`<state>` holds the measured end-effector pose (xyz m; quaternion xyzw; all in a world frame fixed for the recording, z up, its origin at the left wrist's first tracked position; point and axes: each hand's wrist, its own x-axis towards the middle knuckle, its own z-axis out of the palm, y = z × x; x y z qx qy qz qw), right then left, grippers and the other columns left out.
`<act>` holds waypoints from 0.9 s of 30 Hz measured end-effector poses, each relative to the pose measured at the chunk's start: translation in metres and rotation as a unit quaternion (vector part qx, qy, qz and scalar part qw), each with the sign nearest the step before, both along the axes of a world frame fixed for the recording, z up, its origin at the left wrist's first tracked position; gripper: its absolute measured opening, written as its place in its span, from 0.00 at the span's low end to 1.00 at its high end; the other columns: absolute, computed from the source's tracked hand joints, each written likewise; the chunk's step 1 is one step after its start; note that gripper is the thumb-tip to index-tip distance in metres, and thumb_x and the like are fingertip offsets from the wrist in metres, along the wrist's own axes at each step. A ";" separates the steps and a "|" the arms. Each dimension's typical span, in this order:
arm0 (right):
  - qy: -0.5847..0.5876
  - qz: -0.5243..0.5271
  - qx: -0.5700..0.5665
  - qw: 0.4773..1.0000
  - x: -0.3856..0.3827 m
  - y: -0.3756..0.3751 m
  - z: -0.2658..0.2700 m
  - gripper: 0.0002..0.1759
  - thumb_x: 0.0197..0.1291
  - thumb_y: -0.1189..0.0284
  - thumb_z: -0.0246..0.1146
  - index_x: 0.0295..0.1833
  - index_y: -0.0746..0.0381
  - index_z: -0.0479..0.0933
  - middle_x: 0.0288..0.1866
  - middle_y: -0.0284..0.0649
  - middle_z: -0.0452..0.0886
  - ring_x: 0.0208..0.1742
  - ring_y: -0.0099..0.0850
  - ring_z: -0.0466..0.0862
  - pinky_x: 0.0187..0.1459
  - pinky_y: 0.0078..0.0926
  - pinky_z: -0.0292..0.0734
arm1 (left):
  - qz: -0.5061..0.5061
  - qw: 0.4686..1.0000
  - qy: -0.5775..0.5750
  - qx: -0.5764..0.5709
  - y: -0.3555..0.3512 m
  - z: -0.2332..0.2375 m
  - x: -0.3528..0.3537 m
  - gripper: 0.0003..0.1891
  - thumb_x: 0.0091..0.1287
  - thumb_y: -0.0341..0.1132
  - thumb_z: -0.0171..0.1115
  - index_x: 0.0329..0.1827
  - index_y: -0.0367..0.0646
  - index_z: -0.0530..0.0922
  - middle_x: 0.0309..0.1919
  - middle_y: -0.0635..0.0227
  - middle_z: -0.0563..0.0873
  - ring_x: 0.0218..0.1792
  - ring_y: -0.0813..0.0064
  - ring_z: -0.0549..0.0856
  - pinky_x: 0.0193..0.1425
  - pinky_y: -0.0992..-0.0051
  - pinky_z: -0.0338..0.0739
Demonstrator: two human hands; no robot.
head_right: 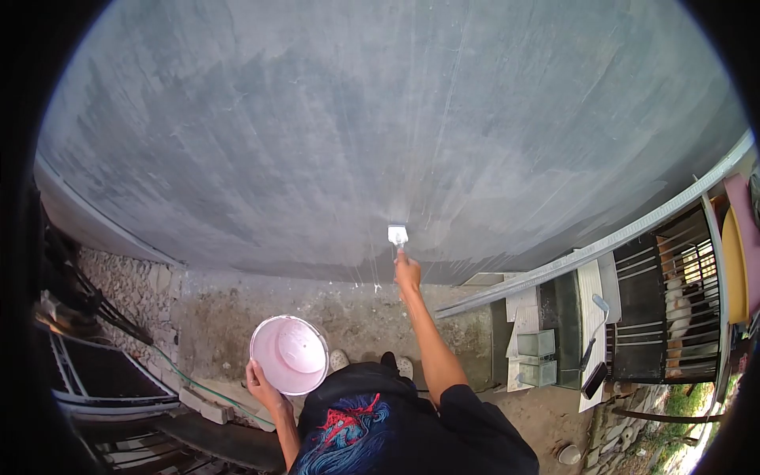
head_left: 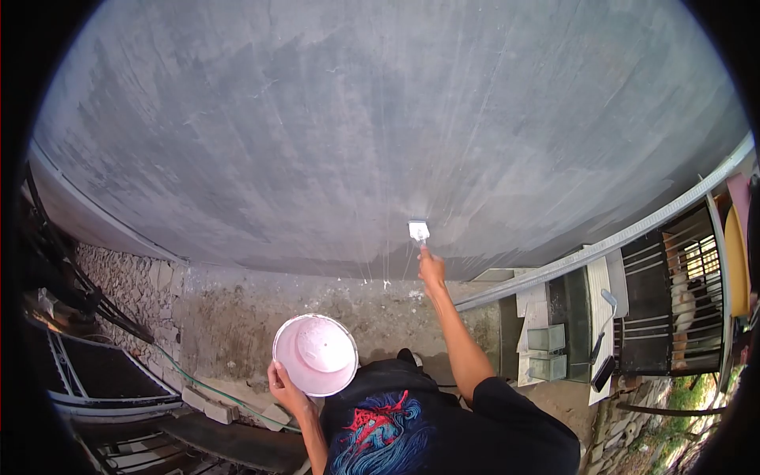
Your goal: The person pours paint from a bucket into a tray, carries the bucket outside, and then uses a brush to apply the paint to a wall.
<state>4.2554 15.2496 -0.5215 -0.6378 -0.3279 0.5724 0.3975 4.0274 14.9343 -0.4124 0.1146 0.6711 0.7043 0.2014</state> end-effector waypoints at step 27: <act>-0.142 0.130 0.036 0.981 -0.040 0.002 -0.052 0.29 0.68 0.50 0.57 0.29 0.67 0.79 0.20 0.39 0.77 0.23 0.33 0.78 0.30 0.34 0.69 | 0.166 0.986 0.009 -0.017 -0.052 -0.002 0.018 0.15 0.77 0.39 0.54 0.53 0.34 0.79 0.45 0.68 0.83 0.46 0.80 0.79 0.52 0.77 0.73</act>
